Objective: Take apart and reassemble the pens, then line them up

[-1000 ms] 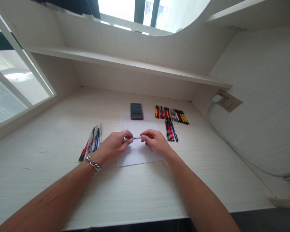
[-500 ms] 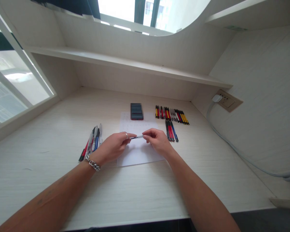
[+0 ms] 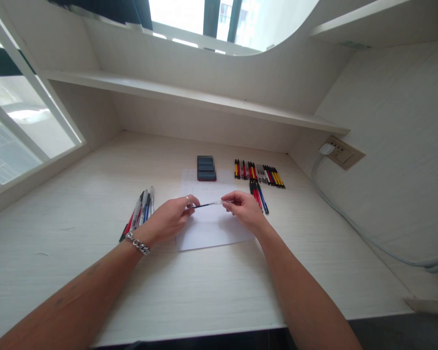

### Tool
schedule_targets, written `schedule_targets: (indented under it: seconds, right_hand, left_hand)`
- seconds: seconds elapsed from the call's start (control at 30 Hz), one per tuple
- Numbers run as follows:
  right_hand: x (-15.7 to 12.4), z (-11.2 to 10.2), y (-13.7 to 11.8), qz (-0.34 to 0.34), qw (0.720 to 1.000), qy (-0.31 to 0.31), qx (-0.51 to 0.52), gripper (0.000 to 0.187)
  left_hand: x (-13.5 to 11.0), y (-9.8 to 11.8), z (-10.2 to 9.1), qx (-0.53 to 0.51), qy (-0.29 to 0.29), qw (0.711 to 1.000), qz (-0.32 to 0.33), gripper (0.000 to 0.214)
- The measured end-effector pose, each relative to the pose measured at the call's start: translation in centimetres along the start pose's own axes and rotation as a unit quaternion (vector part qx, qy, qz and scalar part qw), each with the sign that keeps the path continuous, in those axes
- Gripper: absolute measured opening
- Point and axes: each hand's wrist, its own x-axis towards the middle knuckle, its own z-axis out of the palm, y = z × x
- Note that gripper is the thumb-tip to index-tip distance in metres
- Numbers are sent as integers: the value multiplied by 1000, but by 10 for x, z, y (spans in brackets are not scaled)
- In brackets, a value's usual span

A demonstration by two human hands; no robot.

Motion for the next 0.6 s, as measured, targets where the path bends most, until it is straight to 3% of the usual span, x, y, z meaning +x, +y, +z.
schedule_targets:
  seconds: [0.4,0.6]
  right_hand:
    - [4,-13,6,9,1000,5,7,23]
    - [8,-14,19,36,997,64,-22,27]
  left_hand:
    - [2,-9,-2,-11,-10,1000,-16,18]
    - [1,-10,-6,-16,-11,999,-35,20]
